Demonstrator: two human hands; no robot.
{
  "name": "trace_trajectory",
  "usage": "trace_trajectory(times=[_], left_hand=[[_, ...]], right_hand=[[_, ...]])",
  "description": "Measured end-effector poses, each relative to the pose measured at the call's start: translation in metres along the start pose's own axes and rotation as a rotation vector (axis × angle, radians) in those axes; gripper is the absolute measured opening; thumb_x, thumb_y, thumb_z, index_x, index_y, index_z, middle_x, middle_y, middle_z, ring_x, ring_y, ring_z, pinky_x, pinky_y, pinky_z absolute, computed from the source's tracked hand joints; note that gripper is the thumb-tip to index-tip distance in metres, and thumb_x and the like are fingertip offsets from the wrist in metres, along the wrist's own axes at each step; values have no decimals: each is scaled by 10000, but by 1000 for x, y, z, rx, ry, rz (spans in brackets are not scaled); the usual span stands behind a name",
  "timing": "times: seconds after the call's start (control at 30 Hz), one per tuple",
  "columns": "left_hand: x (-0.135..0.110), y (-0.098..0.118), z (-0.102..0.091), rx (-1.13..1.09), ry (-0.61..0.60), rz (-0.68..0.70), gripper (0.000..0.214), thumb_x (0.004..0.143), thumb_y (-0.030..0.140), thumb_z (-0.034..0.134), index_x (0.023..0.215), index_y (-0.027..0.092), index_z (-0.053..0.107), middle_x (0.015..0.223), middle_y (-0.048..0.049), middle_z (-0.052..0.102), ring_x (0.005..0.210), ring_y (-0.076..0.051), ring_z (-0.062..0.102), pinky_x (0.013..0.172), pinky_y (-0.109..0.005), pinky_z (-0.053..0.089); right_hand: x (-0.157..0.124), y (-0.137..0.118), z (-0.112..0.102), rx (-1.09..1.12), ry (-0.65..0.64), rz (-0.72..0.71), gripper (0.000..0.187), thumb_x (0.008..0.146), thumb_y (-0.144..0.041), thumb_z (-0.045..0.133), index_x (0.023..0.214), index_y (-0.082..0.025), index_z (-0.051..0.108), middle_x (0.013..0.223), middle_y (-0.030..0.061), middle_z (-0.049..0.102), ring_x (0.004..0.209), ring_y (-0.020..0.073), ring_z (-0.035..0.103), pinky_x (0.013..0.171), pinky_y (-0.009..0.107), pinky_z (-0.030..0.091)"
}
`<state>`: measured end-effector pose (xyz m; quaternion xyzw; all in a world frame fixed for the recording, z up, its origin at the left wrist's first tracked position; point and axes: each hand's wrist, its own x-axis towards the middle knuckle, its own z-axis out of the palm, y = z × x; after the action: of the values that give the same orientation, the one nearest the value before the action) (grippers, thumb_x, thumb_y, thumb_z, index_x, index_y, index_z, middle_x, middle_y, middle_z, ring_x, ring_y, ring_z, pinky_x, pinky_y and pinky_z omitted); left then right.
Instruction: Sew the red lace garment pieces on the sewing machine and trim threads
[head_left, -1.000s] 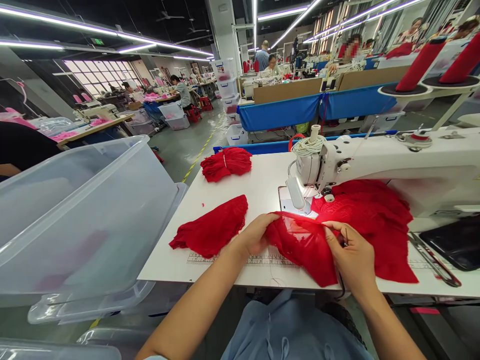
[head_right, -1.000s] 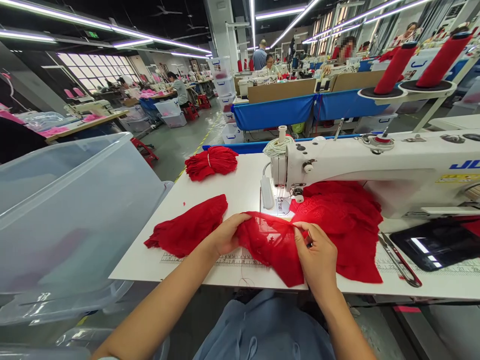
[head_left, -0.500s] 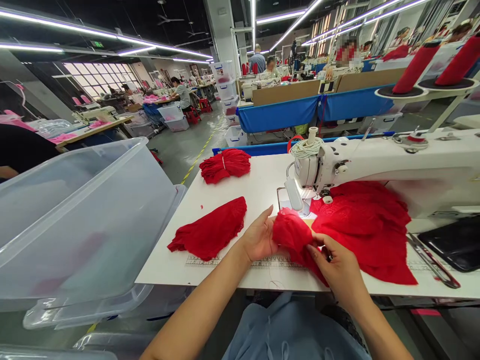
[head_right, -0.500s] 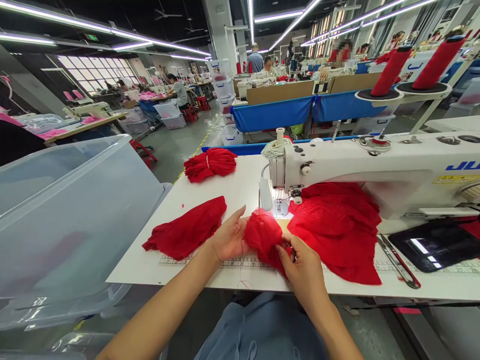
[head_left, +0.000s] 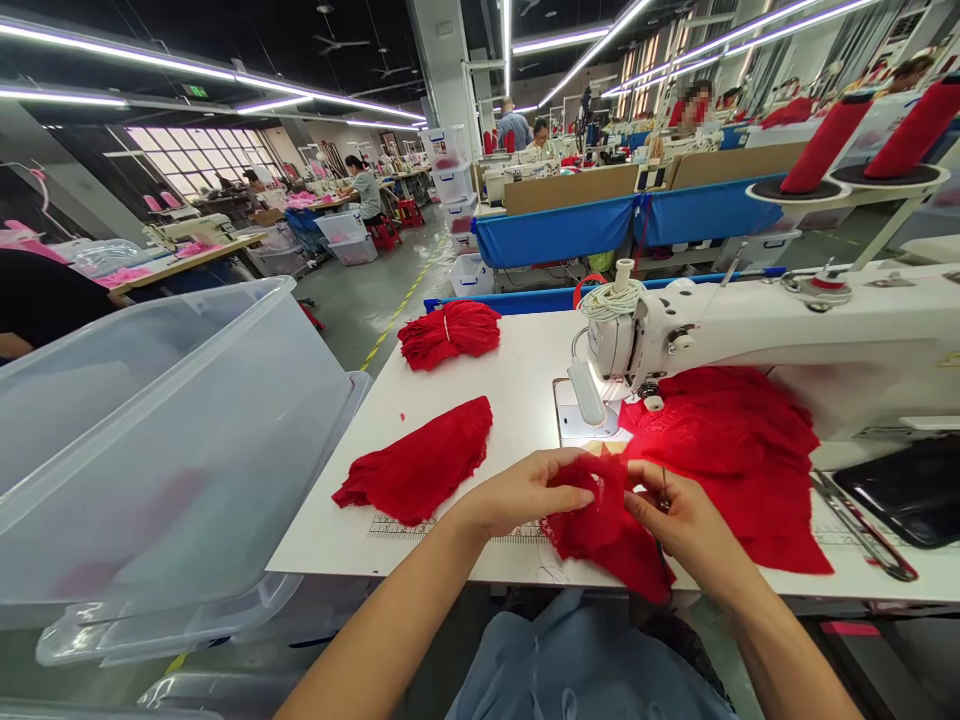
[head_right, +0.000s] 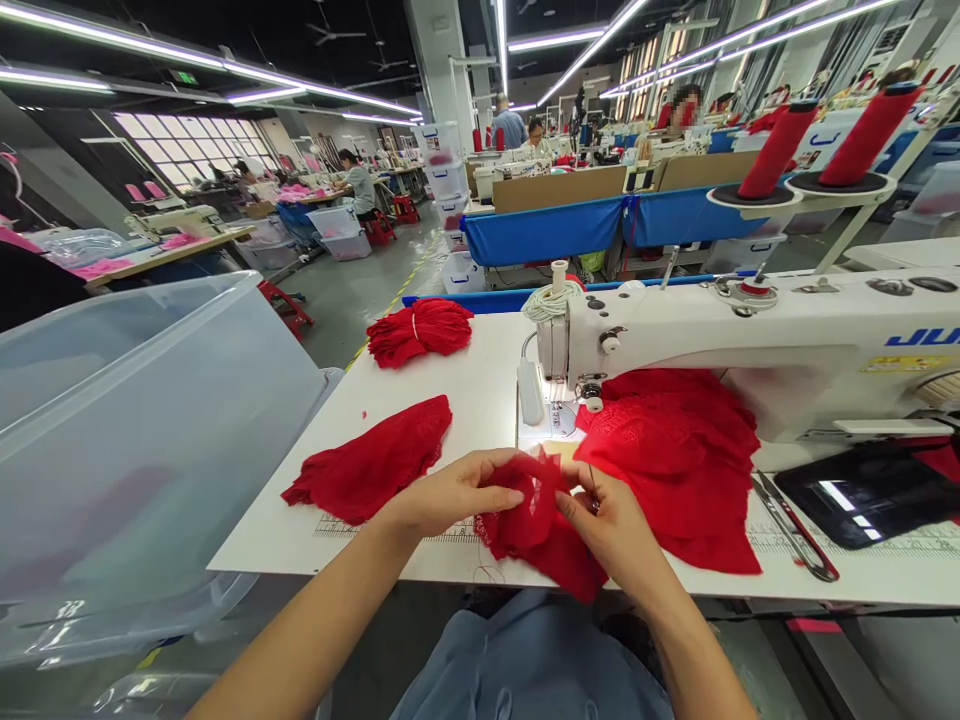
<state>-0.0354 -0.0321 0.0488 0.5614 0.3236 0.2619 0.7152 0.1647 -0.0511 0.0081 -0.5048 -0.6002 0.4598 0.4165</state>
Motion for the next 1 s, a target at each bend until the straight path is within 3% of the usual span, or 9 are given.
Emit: trace_trajectory(times=[0.07,0.17,0.27,0.43,0.57,0.7,0.83,0.9,1.0], left_hand=[[-3,6,-1,197,44,50,165,825,304,619,829,159,697,790,-22,616,775,-143,553,729,-250,424],[-6,12,0,406,235,119,216,794,326,657,680,142,657,726,-13,572,722,-134,512,668,-243,396],[-8,12,6,257,403,118,259,806,389,645,726,143,645,689,-5,579,650,-119,506,600,-229,397],[-12,-4,31,-228,502,153,317,809,458,644,807,141,664,688,-26,621,634,-133,578,587,-237,477],[-18,-16,45,-320,544,197,261,803,399,675,847,143,660,766,-41,653,666,-131,604,636,-247,506],[-24,-19,38,39,655,238,165,785,222,662,934,172,613,750,6,613,688,-116,567,673,-239,480],[-29,-16,25,550,515,226,572,778,77,532,1317,266,491,780,20,581,725,-140,544,709,-273,455],[-32,-13,21,807,432,247,421,800,112,522,1178,258,635,925,-46,591,856,-187,552,778,-323,451],[-35,-6,17,965,550,319,221,859,208,500,816,184,716,1082,-124,555,1016,-262,515,888,-402,413]], right_hand=[[0,-1,4,-42,42,-71,317,778,-465,592,854,-179,705,606,12,593,500,134,477,475,244,401],[-4,-4,8,-207,333,-255,228,806,-388,584,846,-195,700,744,44,653,540,136,516,538,266,453],[-14,-13,14,-346,607,-376,205,839,-370,589,869,-196,692,879,80,677,542,127,527,561,272,479],[-35,-25,30,-253,132,-273,270,872,-428,568,875,-195,703,579,-10,643,476,134,567,438,218,460],[-38,-25,34,-247,282,-344,239,837,-370,619,979,-198,706,634,-4,695,482,145,605,448,224,495],[-31,-27,22,-216,219,-459,148,868,-247,583,946,-236,708,865,20,756,747,164,709,664,220,562],[-27,-31,13,-275,41,-527,168,887,-216,544,986,-228,679,882,32,744,781,155,702,677,218,559],[-29,-29,11,-386,-27,-572,233,895,-208,519,1089,-227,649,932,44,739,785,155,698,674,228,558],[-30,-25,8,-682,100,-571,289,889,-216,492,1143,-230,629,979,58,730,683,164,684,491,231,497]])
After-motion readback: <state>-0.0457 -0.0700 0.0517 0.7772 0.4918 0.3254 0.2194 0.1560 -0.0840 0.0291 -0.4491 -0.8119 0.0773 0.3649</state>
